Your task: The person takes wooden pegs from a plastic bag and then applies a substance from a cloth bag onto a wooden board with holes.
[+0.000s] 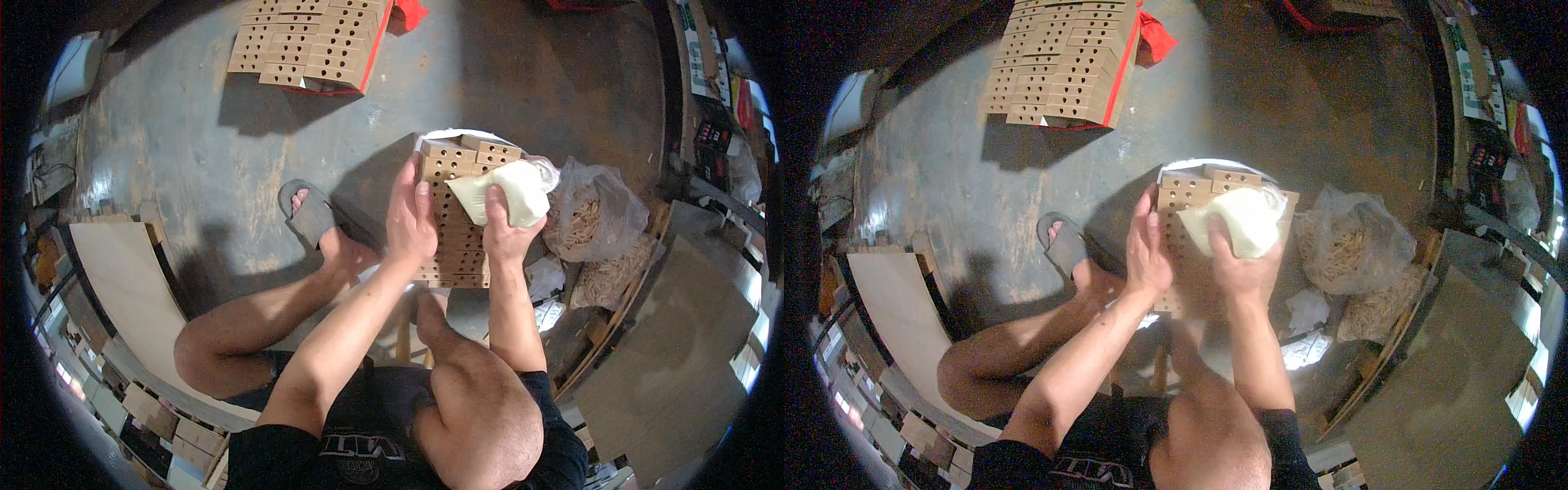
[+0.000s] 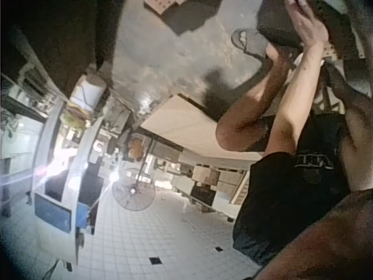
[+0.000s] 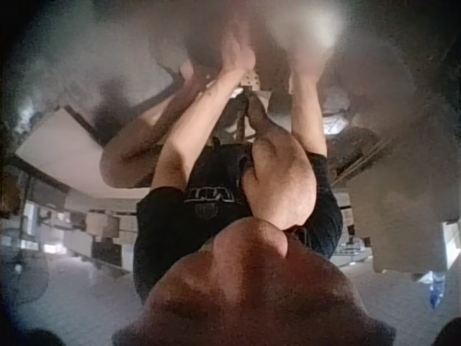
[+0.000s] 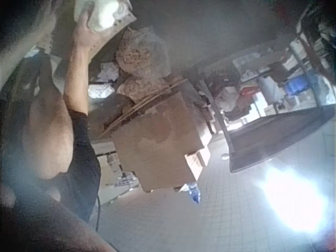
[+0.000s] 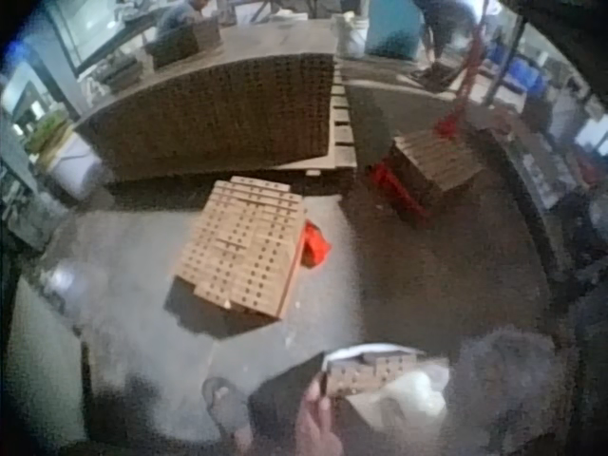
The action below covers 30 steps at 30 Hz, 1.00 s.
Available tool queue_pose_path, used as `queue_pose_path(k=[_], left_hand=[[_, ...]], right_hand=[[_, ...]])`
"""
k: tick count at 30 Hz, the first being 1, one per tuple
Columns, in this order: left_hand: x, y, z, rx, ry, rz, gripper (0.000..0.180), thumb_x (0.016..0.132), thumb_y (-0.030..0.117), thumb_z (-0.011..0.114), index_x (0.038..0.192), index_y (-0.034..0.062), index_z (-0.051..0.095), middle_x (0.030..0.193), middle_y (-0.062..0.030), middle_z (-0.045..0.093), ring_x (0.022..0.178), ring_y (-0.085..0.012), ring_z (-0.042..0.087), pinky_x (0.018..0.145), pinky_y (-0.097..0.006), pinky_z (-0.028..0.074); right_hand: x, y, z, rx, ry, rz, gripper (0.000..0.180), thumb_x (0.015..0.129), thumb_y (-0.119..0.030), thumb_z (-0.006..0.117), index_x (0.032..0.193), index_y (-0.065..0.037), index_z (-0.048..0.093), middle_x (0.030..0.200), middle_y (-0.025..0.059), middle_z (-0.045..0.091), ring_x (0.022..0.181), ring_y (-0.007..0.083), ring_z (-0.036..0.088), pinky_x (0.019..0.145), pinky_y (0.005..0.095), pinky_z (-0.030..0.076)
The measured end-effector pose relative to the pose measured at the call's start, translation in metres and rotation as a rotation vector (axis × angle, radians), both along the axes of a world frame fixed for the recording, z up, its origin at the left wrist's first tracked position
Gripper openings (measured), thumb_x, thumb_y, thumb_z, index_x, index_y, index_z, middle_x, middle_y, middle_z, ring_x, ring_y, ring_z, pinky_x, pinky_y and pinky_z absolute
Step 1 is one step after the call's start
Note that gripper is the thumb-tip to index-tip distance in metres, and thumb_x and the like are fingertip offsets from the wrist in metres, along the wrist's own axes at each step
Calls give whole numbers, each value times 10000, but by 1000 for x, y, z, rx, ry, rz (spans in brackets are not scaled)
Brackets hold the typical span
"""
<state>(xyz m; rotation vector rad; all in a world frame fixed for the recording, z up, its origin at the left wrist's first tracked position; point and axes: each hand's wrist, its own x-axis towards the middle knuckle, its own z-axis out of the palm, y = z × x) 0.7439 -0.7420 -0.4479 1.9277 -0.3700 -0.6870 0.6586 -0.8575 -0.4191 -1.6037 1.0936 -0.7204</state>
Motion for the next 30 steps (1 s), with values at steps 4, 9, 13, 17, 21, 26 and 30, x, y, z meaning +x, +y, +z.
queue_pose_path(k=[4, 9, 13, 17, 21, 26, 30], left_hand=[[-1, -4, 1, 27, -12, -18, 695, 1058, 548, 163, 1490, 40, 360, 1479, -214, 432, 1386, -364, 407, 1142, -436, 326], [1, -4, -2, 7, -14, -24, 699, 1057, 553, 173, 1477, 31, 371, 1455, -218, 457, 1369, -365, 431, 1121, -441, 352], [1, -4, -3, -14, -15, -17, 697, 1058, 552, 194, 1478, 26, 373, 1433, -223, 476, 1354, -359, 450, 1112, -435, 362], [-1, -2, -6, -41, -26, -12, 634, 1073, 486, 239, 1480, 19, 372, 1418, -246, 473, 1338, -401, 450, 1112, -460, 365], [-3, 0, -5, -34, -37, 28, 667, 1065, 509, 242, 1487, 7, 360, 1437, -248, 459, 1346, -399, 442, 1116, -456, 354], [0, 0, -2, -39, -3, 0, 712, 1054, 537, 246, 1489, -19, 340, 1444, -258, 448, 1353, -391, 436, 1124, -453, 340], [-1, -5, -2, -74, -22, 9, 721, 1055, 539, 229, 1480, -27, 365, 1439, -242, 470, 1342, -354, 451, 1114, -416, 338]], right_hand=[[9, 2, -7, -42, -58, 30, 373, 723, -74, 828, 1057, 23, 693, 1017, 103, 719, 925, 205, 687, 877, 328, 527], [8, -1, -23, -298, -11, 135, 270, 811, -117, 806, 1018, 24, 705, 926, 77, 728, 852, 172, 684, 798, 313, 541], [15, -2, -12, -330, 10, 203, 267, 819, -130, 801, 1015, 26, 707, 910, 77, 730, 852, 165, 688, 803, 315, 543], [7, 5, -6, -281, 88, 170, 255, 826, -130, 789, 1013, 23, 708, 952, 76, 728, 890, 157, 683, 822, 313, 538], [-7, 6, 3, -119, 13, 17, 227, 839, -106, 758, 1018, 24, 706, 986, 59, 705, 894, 149, 644, 847, 308, 505], [-8, 8, -1, -46, -27, -34, 240, 840, -129, 761, 1020, 20, 707, 980, 54, 703, 899, 149, 637, 864, 315, 496], [-16, 5, -11, -100, 80, -20, 246, 836, -133, 767, 1020, 19, 708, 987, 59, 707, 915, 153, 644, 871, 313, 497]])
